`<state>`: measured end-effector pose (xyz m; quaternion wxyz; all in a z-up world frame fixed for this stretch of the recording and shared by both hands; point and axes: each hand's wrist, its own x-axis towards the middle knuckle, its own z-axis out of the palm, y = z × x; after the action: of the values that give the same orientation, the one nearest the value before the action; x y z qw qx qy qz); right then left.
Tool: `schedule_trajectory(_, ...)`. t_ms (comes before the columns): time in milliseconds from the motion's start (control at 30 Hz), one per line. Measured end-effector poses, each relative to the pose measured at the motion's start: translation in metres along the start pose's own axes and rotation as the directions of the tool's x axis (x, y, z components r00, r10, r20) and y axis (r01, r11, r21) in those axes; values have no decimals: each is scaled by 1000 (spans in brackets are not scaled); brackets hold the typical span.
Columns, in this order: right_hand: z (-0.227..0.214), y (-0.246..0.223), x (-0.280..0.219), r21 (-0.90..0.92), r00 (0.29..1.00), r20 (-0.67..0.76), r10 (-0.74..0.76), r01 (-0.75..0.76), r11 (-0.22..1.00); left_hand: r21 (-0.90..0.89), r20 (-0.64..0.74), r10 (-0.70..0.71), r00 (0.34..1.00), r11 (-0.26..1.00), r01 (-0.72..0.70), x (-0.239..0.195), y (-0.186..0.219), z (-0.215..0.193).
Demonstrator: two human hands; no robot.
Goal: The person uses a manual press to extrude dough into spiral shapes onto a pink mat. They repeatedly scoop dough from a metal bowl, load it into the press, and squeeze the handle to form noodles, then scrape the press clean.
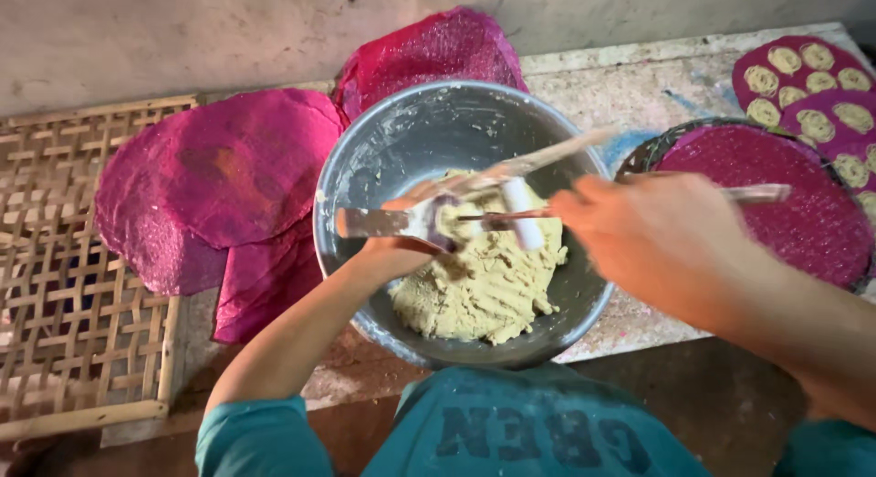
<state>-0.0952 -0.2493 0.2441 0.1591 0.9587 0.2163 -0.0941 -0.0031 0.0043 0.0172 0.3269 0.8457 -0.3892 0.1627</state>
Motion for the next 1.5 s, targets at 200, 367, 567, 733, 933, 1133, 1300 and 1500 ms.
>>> schedule_trajectory(200, 61, -53, 45, -269, 954, -173, -246, 195, 943, -761, 113, -87, 990, 633, 143, 13, 38, 9)
schedule_trajectory(367, 69, -6, 16, 289, 978, -192, 79, -20, 957, -419, 240, -586, 774, 656, 627, 14, 24, -12)
schedule_trajectory(567, 120, -46, 53, 646, 756, -630, 178, 382, 661, 182, -321, -25, 947, 979, 87, 34, 1, -16)
schedule_trajectory(733, 172, -56, 52, 846, 869, -453, 198, 349, 403, 210, -381, -33, 924, 970, 121, 34, -2, -21)
schedule_trajectory(933, 174, -26, 74, 987, 929, -112, 352, 146, -71, 25, -297, -275, 915, 955, 295, 39, 17, -17)
schedule_trajectory(1133, 194, -67, 75, 846, 808, -500, 312, 379, 374, 184, -316, -294, 902, 914, 363, 49, -3, -5)
schedule_trajectory(1300, 158, -27, 55, 880, 917, -370, 152, 293, 375, 245, -227, -278, 934, 911, 330, 36, -15, -20)
schedule_trajectory(1500, 84, 14, 63, 572, 998, 67, 1, -39, 820, 187, 116, -233, 966, 960, 209, 20, 1, -6)
